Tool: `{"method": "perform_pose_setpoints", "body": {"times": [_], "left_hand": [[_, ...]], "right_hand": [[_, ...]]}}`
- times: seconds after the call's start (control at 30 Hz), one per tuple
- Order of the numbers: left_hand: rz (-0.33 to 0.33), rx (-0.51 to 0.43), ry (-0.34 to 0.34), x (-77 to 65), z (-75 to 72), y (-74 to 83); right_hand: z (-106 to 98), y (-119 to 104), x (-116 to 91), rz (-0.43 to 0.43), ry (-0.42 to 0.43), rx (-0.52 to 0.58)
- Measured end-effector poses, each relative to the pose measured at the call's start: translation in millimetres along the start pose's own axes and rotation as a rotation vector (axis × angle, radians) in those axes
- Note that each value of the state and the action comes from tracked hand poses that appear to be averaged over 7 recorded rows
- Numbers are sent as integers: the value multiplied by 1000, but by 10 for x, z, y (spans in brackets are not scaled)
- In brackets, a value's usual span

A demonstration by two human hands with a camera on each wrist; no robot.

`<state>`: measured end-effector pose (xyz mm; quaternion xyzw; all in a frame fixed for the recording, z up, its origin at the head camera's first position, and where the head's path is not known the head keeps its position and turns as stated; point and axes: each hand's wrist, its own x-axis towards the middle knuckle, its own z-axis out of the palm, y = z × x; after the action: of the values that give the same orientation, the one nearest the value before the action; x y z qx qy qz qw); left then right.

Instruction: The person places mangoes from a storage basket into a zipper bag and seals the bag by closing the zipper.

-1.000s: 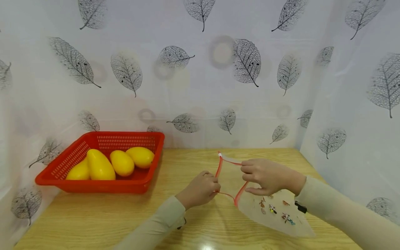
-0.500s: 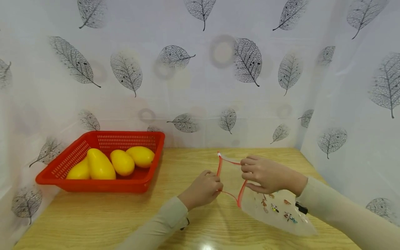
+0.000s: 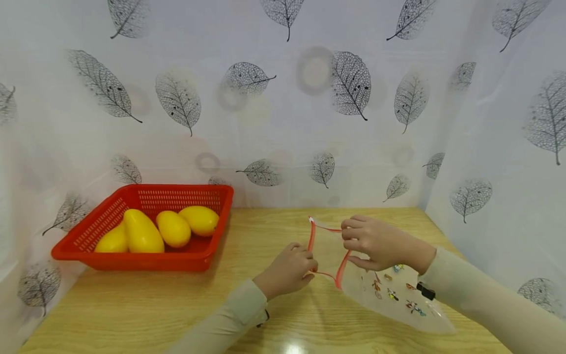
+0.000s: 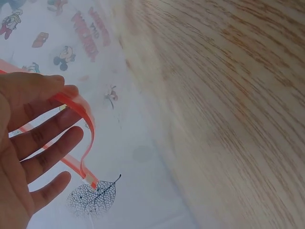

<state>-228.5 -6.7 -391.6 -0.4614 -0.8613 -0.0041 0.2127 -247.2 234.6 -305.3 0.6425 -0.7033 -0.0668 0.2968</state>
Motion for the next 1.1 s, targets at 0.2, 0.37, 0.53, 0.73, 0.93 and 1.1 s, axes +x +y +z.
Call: {"method": "perform_pose_setpoints", "body": {"times": [0.2, 0.37, 0.53, 0.73, 0.93, 1.1], "left_hand": [[51, -77, 6, 16, -75, 60], [128, -61, 110, 43, -138, 148], [172, 4, 190, 51, -152, 189], [209, 35, 171, -3, -156, 213], [223, 45, 155, -68, -86, 206], [207, 7, 120, -90, -79, 186]], "right_hand": [[1, 2, -19, 1, -2, -3], [5, 12, -30, 3, -12, 11], [11, 53, -50, 3, -29, 29], [21, 134, -101, 23, -62, 16], [26, 164, -110, 44, -85, 39], [26, 141, -91, 37, -90, 74]]}}
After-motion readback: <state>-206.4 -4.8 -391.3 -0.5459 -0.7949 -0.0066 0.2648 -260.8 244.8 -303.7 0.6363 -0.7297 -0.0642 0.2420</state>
